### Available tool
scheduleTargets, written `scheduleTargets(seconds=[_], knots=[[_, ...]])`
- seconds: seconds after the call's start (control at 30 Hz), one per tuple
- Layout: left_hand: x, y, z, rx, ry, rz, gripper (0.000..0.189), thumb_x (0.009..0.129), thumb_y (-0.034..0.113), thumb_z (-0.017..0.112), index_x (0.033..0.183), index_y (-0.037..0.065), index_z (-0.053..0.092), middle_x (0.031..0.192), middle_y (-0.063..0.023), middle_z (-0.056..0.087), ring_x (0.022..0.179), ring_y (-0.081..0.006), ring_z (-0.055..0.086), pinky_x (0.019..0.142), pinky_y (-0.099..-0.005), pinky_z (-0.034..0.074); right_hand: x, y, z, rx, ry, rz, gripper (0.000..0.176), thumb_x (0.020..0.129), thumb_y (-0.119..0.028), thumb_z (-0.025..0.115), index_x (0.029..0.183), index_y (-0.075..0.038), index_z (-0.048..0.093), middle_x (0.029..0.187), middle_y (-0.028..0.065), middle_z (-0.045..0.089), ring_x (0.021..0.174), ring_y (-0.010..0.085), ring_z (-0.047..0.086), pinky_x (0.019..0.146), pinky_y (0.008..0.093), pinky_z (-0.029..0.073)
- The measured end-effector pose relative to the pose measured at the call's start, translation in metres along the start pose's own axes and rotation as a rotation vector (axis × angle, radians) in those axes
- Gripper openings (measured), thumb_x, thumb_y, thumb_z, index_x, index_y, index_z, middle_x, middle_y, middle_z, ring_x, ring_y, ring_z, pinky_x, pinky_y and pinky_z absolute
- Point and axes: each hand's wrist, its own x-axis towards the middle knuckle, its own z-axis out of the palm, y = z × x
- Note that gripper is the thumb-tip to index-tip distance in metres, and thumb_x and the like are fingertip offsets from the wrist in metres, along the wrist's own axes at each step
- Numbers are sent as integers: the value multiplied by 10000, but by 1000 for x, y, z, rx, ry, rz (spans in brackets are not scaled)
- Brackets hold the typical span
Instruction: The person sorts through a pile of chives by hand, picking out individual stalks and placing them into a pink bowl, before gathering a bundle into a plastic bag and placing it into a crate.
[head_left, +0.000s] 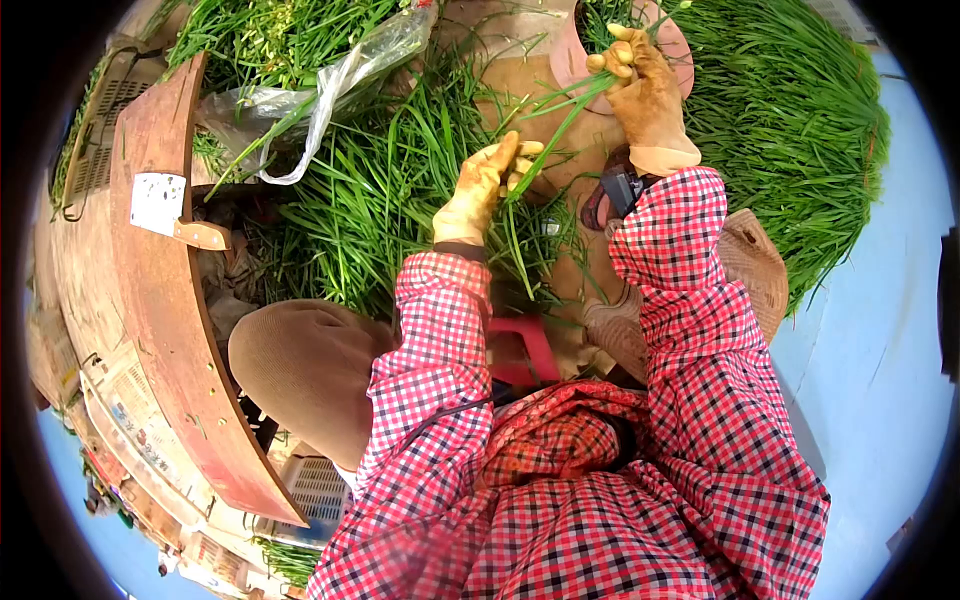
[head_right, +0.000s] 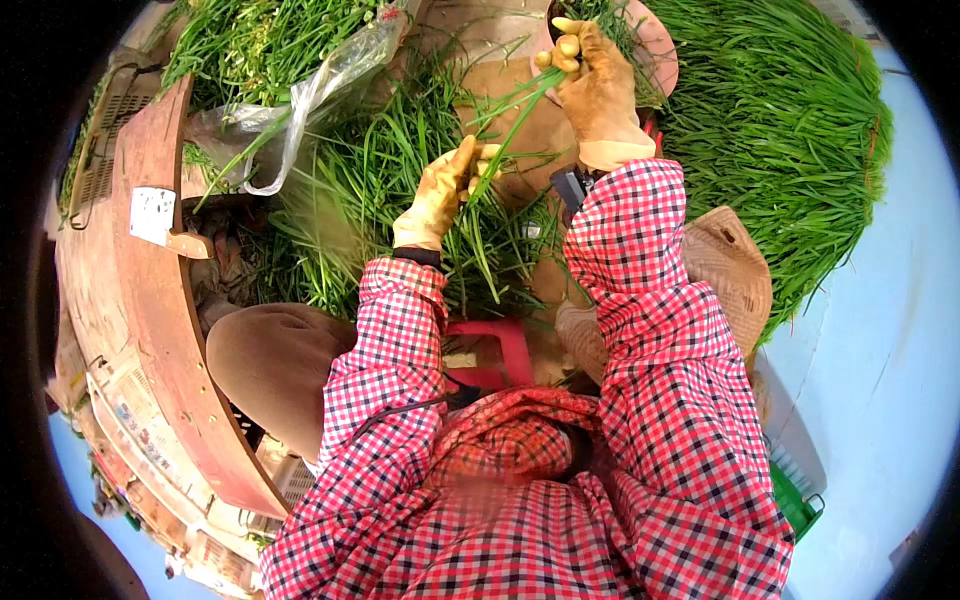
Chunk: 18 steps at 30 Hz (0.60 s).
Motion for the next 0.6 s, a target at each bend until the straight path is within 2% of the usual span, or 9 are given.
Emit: scheduleTargets(seconds=[0.1, 0.13, 0.17, 0.23, 0.3, 0.37, 0.43, 0.57, 0.6], knots=[[-3, -3, 7, 72, -46, 67, 477, 909, 476, 526, 1088, 52, 649, 788, 31, 655, 543, -24, 420, 499, -171, 288, 6, 2, -7, 18, -57, 8, 329, 952, -231, 513, 1058, 75, 569, 767, 20, 501, 649, 112, 438, 816, 375, 462], [-11, 13, 6, 169, -203, 23, 456, 904, 457, 547, 1094, 56, 652, 754, 26, 656, 552, -18, 416, 538, -167, 317, 8, 2, -10, 32, -59, 40, 342, 946, -237, 524, 1077, 76, 564, 789, 28, 513, 668, 122, 458, 830, 383, 464], [-15, 18, 10, 216, -192, -24, 420, 898, 420, 575, 1086, 55, 661, 730, 6, 658, 561, -8, 404, 572, -160, 337, 9, 1, -13, 14, -56, 42, 347, 943, -241, 528, 1079, 76, 563, 795, 32, 518, 676, 129, 467, 833, 389, 465], [-13, 17, 9, 223, -255, -1, 387, 893, 382, 595, 1074, 48, 670, 726, -3, 655, 577, -17, 437, 611, -159, 361, 12, 3, -16, -19, -49, 47, 357, 938, -249, 536, 1083, 76, 561, 808, 40, 529, 693, 145, 484, 840, 401, 466], [-19, 29, 5, 93, -282, -84, 388, 887, 373, 606, 1054, 29, 673, 720, -11, 653, 596, -32, 474, 638, -168, 377, 13, 3, -18, -8, -16, 45, 382, 935, -258, 538, 1084, 93, 552, 828, 65, 542, 722, 179, 506, 840, 415, 469], [-20, 30, 5, 72, -277, -61, 394, 881, 365, 616, 1038, 8, 673, 717, -20, 653, 616, -49, 509, 667, -181, 395, 12, 2, -20, 24, 24, 60, 390, 935, -257, 537, 1085, 103, 546, 835, 78, 547, 731, 191, 509, 841, 420, 474], [-15, 18, 4, 161, -247, 67, 404, 876, 360, 624, 1027, -13, 669, 717, -27, 653, 638, -67, 542, 698, -199, 415, 15, 4, -27, 38, 71, 56, 398, 936, -258, 534, 1092, 109, 539, 851, 93, 549, 744, 204, 514, 847, 428, 474], [-11, 11, 1, 157, -250, 79, 401, 871, 360, 631, 1004, -16, 673, 710, -31, 653, 648, -81, 566, 711, -226, 438, 20, 5, -36, 71, 74, 25, 394, 945, -255, 517, 1097, 109, 534, 886, 117, 554, 770, 237, 528, 858, 446, 477], [-13, 12, 3, 176, -230, 48, 396, 873, 355, 631, 1007, -15, 674, 703, -29, 651, 644, -80, 570, 689, -217, 439, 18, 1, -27, -31, 132, -18, 368, 955, -237, 494, 1091, 103, 532, 922, 128, 553, 787, 254, 537, 859, 449, 486]])
